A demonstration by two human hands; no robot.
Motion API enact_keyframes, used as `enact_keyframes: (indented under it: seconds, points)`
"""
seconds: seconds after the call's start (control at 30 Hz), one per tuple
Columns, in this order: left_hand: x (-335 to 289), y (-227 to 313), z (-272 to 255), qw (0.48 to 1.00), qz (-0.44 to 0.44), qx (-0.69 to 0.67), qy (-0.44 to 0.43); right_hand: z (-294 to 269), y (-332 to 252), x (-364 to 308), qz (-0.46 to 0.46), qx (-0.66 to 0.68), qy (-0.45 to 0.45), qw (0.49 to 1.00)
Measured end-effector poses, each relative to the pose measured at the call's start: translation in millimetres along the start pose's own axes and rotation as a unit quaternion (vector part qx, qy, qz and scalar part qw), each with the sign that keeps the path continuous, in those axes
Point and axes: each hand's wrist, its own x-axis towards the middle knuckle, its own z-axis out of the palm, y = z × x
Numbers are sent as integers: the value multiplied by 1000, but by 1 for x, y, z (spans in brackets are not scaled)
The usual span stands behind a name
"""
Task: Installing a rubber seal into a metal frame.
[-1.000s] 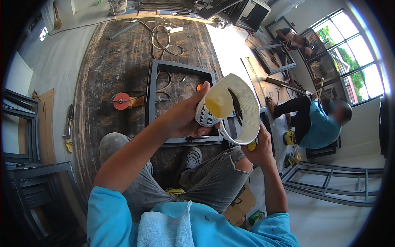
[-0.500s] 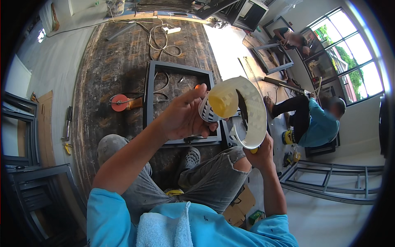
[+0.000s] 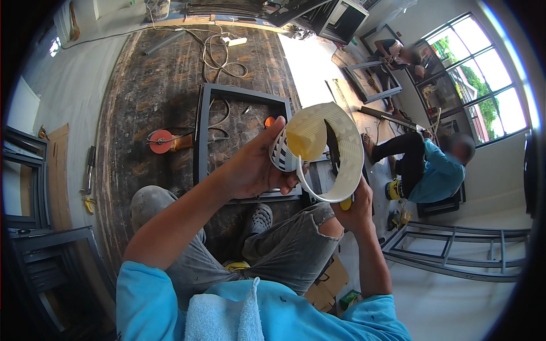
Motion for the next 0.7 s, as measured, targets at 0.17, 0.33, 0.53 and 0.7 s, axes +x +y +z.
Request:
enact_keyframes:
  seconds: [0.17, 0.33, 0.53, 0.7]
  points:
    - [0, 2, -1, 999, -6, 41, -6, -6, 0, 2, -26, -17, 6, 1000]
    - [-1, 3, -1, 999, -16, 18, -37, -6, -2, -4, -19, 6, -29, 999]
    - [-2, -4, 2, 997, 15, 71, 33, 1, 2, -8, -44, 25, -23, 998]
    - [-3, -2, 1, 997, 10, 81, -12, 8, 9, -14, -51, 7, 0, 999]
